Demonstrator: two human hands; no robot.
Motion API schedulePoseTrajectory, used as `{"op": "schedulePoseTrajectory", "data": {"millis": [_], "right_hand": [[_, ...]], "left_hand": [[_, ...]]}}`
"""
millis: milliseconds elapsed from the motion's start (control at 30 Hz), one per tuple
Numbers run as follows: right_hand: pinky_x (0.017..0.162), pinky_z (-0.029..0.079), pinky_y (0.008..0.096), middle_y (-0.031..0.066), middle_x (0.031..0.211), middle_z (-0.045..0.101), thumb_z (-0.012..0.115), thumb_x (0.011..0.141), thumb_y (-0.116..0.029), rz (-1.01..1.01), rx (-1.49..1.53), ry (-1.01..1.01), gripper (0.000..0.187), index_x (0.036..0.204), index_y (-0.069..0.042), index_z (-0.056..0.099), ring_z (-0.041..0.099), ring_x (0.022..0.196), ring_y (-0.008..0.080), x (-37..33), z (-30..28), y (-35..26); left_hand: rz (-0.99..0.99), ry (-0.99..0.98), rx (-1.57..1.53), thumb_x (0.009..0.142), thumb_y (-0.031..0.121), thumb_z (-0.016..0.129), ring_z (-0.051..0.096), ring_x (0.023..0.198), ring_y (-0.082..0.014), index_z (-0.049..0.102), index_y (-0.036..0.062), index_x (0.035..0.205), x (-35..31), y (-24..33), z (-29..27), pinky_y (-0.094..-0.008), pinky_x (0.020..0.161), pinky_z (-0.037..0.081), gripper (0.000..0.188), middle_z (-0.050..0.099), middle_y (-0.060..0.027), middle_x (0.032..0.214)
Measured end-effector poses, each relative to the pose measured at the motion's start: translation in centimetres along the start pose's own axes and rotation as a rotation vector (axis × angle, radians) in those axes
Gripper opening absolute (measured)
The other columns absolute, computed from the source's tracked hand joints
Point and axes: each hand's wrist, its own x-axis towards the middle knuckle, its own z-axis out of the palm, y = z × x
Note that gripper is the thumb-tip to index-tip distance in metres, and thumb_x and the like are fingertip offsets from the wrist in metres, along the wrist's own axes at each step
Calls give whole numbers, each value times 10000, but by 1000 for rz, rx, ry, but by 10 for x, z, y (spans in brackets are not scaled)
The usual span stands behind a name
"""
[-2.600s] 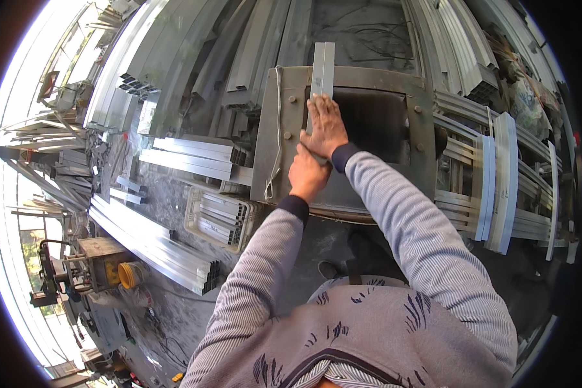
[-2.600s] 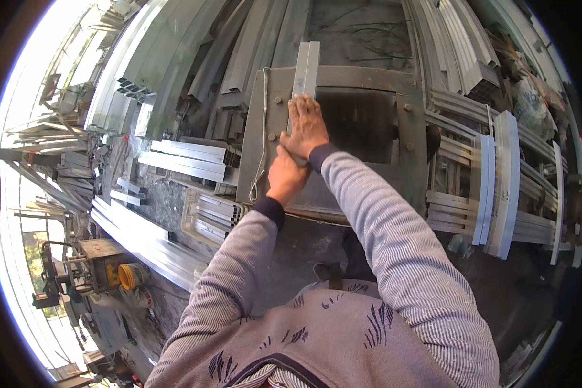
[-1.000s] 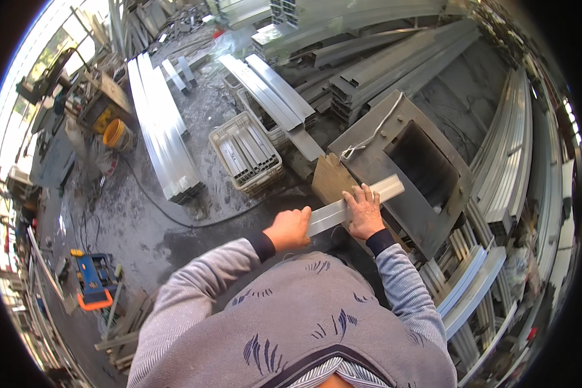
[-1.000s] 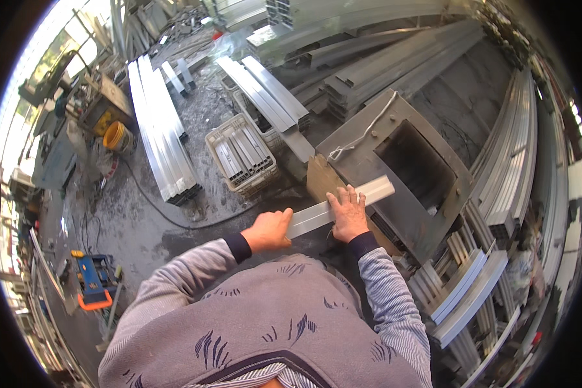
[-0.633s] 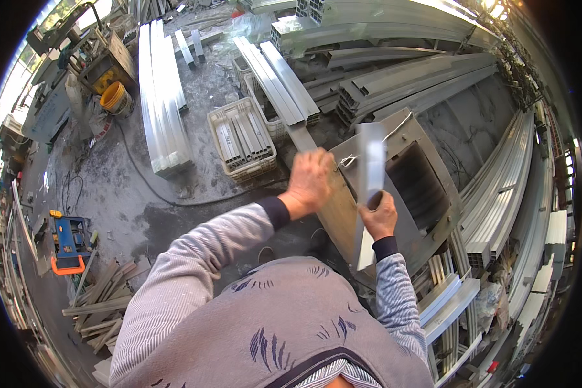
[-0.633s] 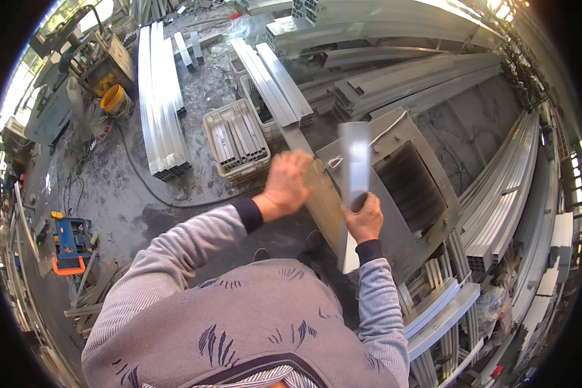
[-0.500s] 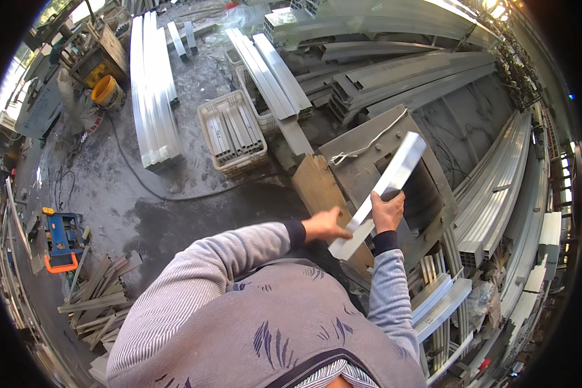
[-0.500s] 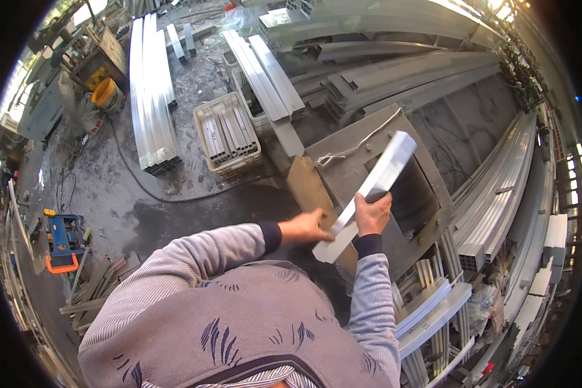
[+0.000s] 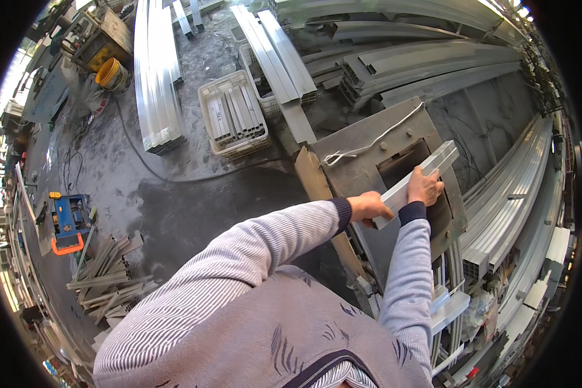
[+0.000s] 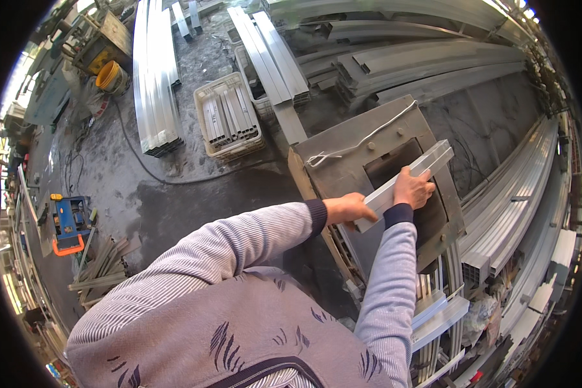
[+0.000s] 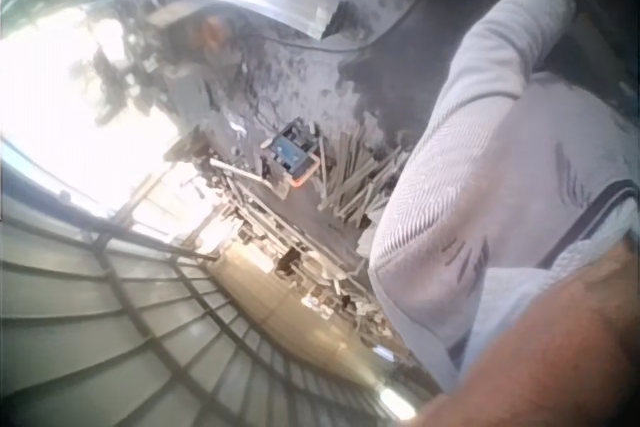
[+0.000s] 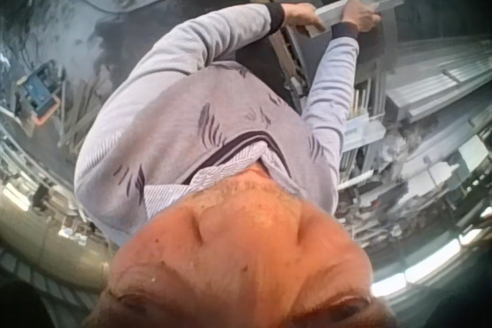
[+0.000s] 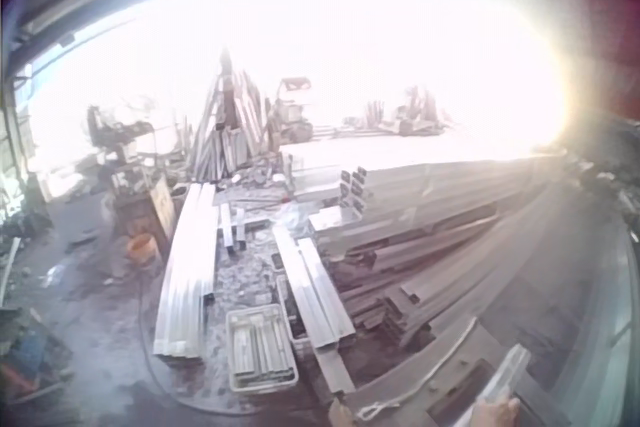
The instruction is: The person picks up long aluminum profiles from the floor, carries them to a bench-mounted finishing machine, and repeatedly passes each profile through the machine to smooth or deburr the edges. The person handles the profiles one at a time, repositioning them as needed, and places finished pieces into a nearby basket.
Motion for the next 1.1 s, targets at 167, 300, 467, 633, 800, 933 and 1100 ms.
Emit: {"op": "schedulePoseTrajectory", "data": {"millis": [167, 300, 467, 633, 800, 933, 1100], "right_hand": [[1064, 487, 486, 325, 1335, 560, 599, 903, -494, -14, -35, -16, 741, 1499, -60, 530, 593, 1238, 451, 2, 1, -11], [944, 539, 515, 274, 1208, 563, 651, 878, -469, -62, -3, -11, 668, 1397, -56, 574, 602, 1120, 447, -49, 3, -14], [964, 546, 501, 260, 1230, 526, 689, 901, -449, -124, -2, 76, 773, 1508, -16, 485, 563, 1201, 428, -122, 6, -20], [1028, 515, 491, 257, 1261, 498, 712, 905, -424, -96, 102, -18, 795, 1527, -2, 453, 532, 1240, 449, -181, -3, -27], [1005, 520, 512, 244, 1228, 501, 722, 897, -433, -159, 144, -28, 814, 1527, 4, 448, 533, 1223, 438, -235, 0, -25], [973, 534, 500, 230, 1201, 503, 737, 870, -478, -174, 124, -93, 871, 1524, 17, 443, 542, 1203, 427, -266, 6, -18], [951, 531, 503, 219, 1175, 514, 750, 855, -475, -167, 127, -53, 863, 1512, 3, 457, 559, 1148, 406, -265, 9, -5]], "left_hand": [[50, 5, -34, 847, 339, 815, 715, 1020, -245, 693, -9, 1239, -7, 1, -11, -388, 753, 637, 538, 722, -131, 1170], [54, -53, -132, 918, 336, 762, 665, 1050, -201, 687, 80, 1283, -46, -43, -22, -388, 807, 594, 451, 703, -65, 1193], [3, -80, -107, 932, 389, 751, 680, 964, -133, 661, 119, 1248, -95, -89, -33, -310, 757, 553, 424, 710, -19, 1094], [-3, -90, -57, 939, 404, 738, 681, 992, -146, 649, 124, 1279, -137, -124, -43, -352, 818, 553, 450, 708, -13, 1119], [0, -109, -65, 941, 395, 725, 694, 1010, -163, 630, 109, 1308, -175, -161, -54, -371, 842, 562, 475, 712, -30, 1146], [-31, -56, -53, 916, 357, 756, 689, 961, -173, 623, 72, 1298, -195, -187, -59, -348, 740, 577, 494, 703, -71, 1117], [-15, 12, -31, 888, 304, 790, 667, 913, -164, 642, 60, 1256, -186, -191, -51, -328, 660, 568, 465, 696, -69, 1064]]}}
